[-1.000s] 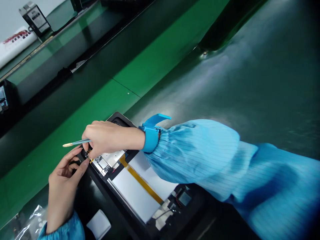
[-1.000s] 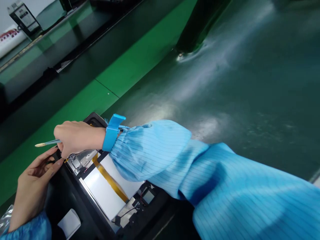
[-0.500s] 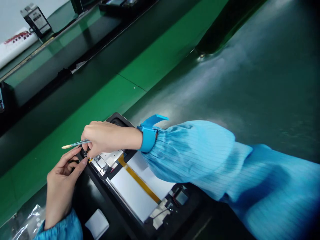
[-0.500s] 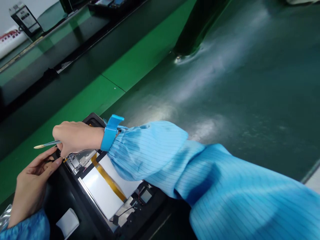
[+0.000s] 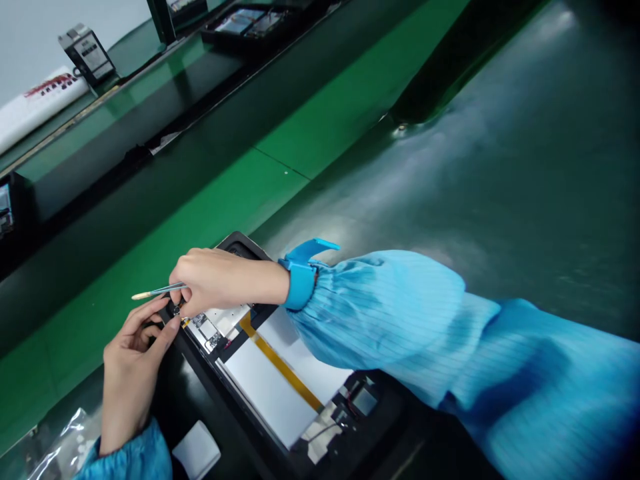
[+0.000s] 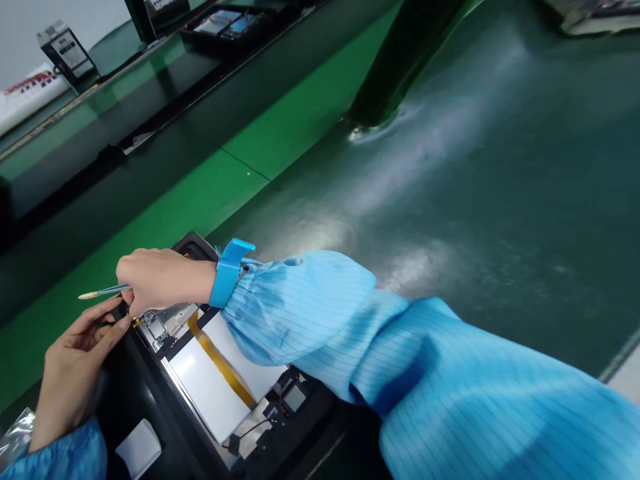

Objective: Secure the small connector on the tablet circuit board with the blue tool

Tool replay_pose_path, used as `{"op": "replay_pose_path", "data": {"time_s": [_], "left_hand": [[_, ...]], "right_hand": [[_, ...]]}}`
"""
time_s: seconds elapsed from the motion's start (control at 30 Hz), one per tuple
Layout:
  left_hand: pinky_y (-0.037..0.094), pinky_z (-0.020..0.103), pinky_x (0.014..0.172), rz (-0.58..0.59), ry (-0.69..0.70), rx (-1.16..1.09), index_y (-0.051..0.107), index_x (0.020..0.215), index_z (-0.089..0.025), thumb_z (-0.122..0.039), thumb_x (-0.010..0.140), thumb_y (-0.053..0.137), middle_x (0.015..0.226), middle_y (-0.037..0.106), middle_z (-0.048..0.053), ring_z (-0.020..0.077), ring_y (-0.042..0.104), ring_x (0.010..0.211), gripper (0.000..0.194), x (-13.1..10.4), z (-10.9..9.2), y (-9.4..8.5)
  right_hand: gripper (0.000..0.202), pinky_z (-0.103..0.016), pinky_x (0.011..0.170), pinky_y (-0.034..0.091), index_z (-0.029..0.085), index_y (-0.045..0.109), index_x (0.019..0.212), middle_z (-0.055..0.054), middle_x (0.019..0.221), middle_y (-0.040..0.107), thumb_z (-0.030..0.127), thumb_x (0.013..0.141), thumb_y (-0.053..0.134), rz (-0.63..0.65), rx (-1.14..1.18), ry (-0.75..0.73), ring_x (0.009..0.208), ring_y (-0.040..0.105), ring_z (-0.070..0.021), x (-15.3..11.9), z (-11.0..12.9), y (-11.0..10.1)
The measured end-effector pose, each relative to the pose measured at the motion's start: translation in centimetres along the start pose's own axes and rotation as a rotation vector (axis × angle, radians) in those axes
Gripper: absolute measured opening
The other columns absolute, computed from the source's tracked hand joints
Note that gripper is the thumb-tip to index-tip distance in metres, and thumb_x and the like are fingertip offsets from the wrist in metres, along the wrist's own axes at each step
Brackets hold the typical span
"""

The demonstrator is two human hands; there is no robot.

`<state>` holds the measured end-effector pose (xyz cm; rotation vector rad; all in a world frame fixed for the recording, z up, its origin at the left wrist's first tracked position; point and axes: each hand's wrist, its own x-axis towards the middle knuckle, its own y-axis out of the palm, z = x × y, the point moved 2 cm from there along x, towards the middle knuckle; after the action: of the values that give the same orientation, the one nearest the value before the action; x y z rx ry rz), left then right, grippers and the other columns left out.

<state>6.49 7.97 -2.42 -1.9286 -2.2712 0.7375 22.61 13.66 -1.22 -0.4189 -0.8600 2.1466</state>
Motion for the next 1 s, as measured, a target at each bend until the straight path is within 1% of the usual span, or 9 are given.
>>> {"op": "replay_pose_path", "data": {"time_s": [0.17,0.3,0.43,0.57,0.63,0.77,0.9,1.0], "left_hand": [[0.045,0.016,0.057,0.021,0.042,-0.003,0.072,0.088,-0.02,-0.041,0.049,0.083,0.075,0.059,-0.002,0.0045,0.046,0.057,0.045,-0.1,0.0,0.0],[0.045,0.017,0.057,0.01,0.036,-0.024,0.072,0.089,-0.02,-0.04,0.047,0.083,0.081,0.06,-0.002,0.004,0.046,0.057,0.047,0.0,0.3,0.1],[0.045,0.016,0.058,0.034,0.022,-0.023,0.071,0.091,-0.02,-0.042,0.049,0.082,0.085,0.061,-0.001,0.0043,0.047,0.06,0.048,0.1,0.7,0.1],[0.046,0.016,0.061,0.083,0.028,-0.007,0.07,0.095,-0.021,-0.045,0.055,0.079,0.089,0.062,0.001,0.0065,0.051,0.066,0.047,0.1,1.0,-0.1],[0.046,0.018,0.062,0.098,0.035,-0.005,0.07,0.095,-0.02,-0.046,0.057,0.079,0.087,0.062,0.001,0.0072,0.052,0.065,0.047,0.1,1.1,-0.1],[0.047,0.022,0.06,0.09,0.05,0.0,0.07,0.092,-0.019,-0.047,0.056,0.078,0.082,0.06,0.0,0.0085,0.052,0.062,0.046,0.2,1.2,-0.1],[0.047,0.023,0.057,0.101,0.064,-0.007,0.071,0.093,-0.02,-0.049,0.057,0.076,0.08,0.06,0.001,0.009,0.052,0.059,0.047,0.3,1.1,0.1],[0.046,0.023,0.057,0.104,0.077,-0.022,0.072,0.09,-0.02,-0.048,0.056,0.076,0.077,0.06,0.001,0.0093,0.052,0.058,0.045,0.4,1.2,0.2]], "right_hand": [[0.005,-0.022,0.047,0.027,0.014,0.069,0.076,0.006,0.059,0.05,0.009,0.076,0.072,0.025,-0.006,-0.009,0.056,0.046,-0.0111,-0.2,0.2,-0.4],[0.006,-0.021,0.05,0.029,0.014,0.068,0.076,0.006,0.059,0.052,0.01,0.076,0.073,0.026,0.007,-0.017,0.057,0.048,-0.0111,-0.2,0.1,-0.3],[0.011,-0.021,0.049,0.031,0.014,0.067,0.077,0.007,0.063,0.057,0.013,0.072,0.077,0.05,0.058,-0.032,0.058,0.05,-0.0103,-0.3,-0.2,-0.1],[0.014,-0.022,0.048,0.029,0.013,0.067,0.078,0.006,0.067,0.059,0.013,0.069,0.077,0.018,-0.022,-0.06,0.06,0.05,-0.0112,-0.3,-0.2,0.1],[0.013,-0.021,0.049,0.031,0.013,0.066,0.077,0.006,0.067,0.06,0.012,0.07,0.078,0.02,0.0,-0.067,0.061,0.052,-0.0114,-0.3,-0.2,0.1],[0.015,-0.019,0.053,0.035,0.012,0.066,0.076,0.006,0.065,0.061,0.004,0.07,0.077,0.037,0.092,-0.056,0.06,0.056,-0.0101,-0.2,-0.3,0.1],[0.015,-0.02,0.055,0.035,0.013,0.065,0.072,0.005,0.065,0.061,0.005,0.071,0.078,0.022,0.07,-0.069,0.061,0.057,-0.0116,-0.2,-0.4,0.2],[0.016,-0.019,0.055,0.035,0.013,0.066,0.071,0.006,0.064,0.061,0.004,0.07,0.079,0.014,0.082,-0.054,0.061,0.058,-0.0109,-0.1,-0.3,0.2]]}}
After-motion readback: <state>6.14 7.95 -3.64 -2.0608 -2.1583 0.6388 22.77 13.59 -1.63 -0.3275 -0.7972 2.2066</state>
